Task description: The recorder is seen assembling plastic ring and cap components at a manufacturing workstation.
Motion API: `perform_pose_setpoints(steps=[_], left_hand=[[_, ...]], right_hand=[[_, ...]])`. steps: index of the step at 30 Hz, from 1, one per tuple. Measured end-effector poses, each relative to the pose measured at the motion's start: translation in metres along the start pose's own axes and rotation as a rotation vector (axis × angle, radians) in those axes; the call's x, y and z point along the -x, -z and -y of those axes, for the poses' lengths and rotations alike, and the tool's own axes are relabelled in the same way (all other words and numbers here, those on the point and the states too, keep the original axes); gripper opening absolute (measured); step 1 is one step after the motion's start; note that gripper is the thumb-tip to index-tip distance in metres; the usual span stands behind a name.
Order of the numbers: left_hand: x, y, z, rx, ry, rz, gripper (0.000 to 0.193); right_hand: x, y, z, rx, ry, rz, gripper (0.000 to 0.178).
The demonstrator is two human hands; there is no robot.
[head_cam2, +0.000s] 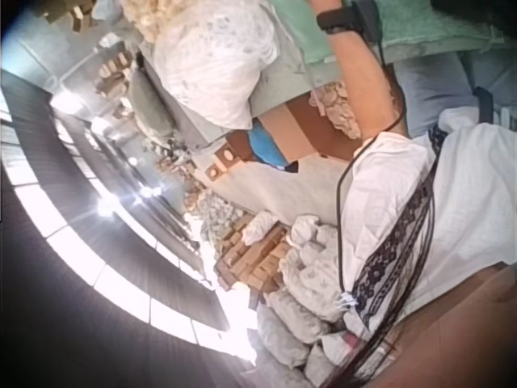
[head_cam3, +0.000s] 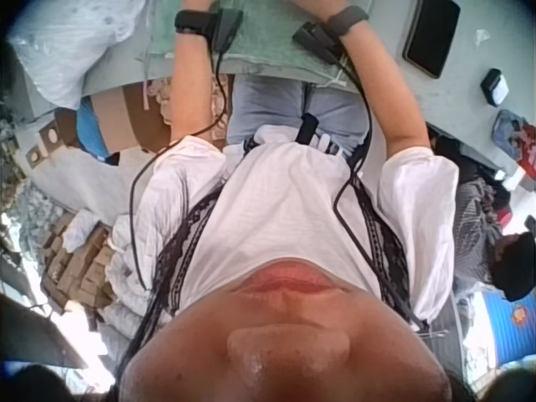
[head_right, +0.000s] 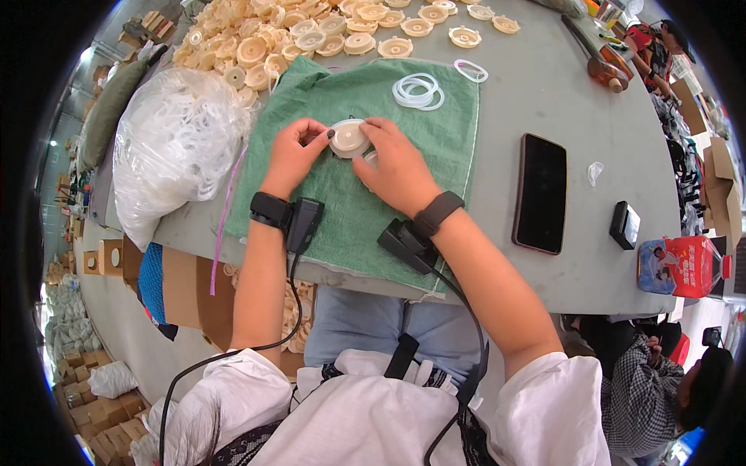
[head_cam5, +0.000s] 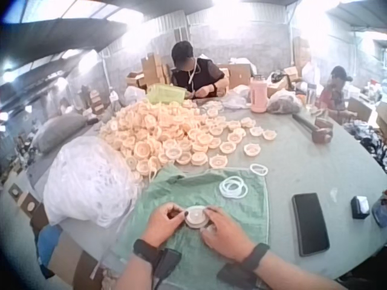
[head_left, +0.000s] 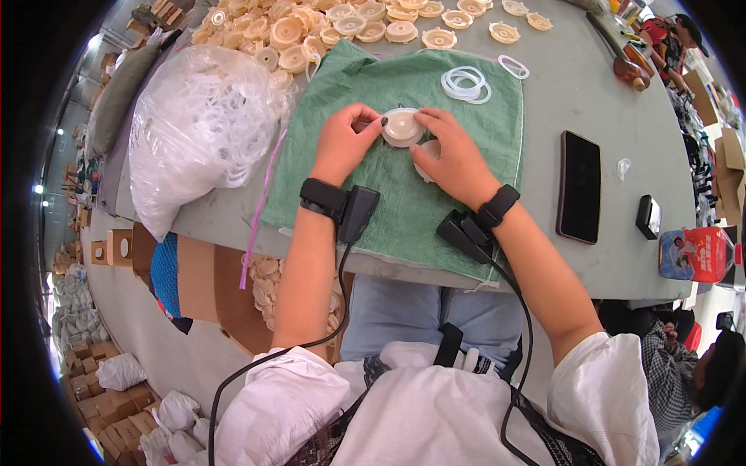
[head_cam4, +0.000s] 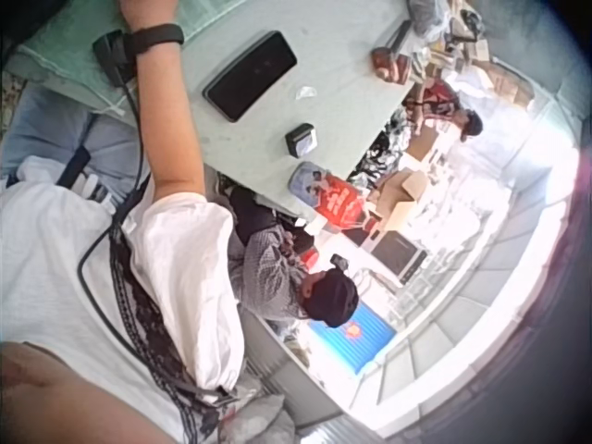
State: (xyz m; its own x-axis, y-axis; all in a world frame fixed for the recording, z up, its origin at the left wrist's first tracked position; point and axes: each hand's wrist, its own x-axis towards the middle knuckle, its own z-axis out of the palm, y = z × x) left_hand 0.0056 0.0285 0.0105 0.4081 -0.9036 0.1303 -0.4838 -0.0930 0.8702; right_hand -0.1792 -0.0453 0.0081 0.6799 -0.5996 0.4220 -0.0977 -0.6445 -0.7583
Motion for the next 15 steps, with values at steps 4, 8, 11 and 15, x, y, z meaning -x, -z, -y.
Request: perform_pose_setpoints(steps=[4,8,11,15], left_hand=[[-0.002,0.000,0.005,0.001,-0.040,-0.028,0.012],[-0.003,-0.002,0.005,-0.030,-0.012,-0.048,0.011],[-0.004,-0.004,0.002,-0.088,0.004,-0.076,0.012],[-0.009,-0.003,0.008,-0.052,0.018,-0.062,0.013]], right_hand=[[0.000,-0.002,0.007,0.015,-0.010,-0.009,0.044],[0.000,-0.006,0.011,0.083,-0.012,-0.042,0.044],[-0.001,-0.008,0.007,0.108,0.001,-0.061,0.045],[-0.002,-0.011,0.004,0.196,0.018,-0.081,0.048]])
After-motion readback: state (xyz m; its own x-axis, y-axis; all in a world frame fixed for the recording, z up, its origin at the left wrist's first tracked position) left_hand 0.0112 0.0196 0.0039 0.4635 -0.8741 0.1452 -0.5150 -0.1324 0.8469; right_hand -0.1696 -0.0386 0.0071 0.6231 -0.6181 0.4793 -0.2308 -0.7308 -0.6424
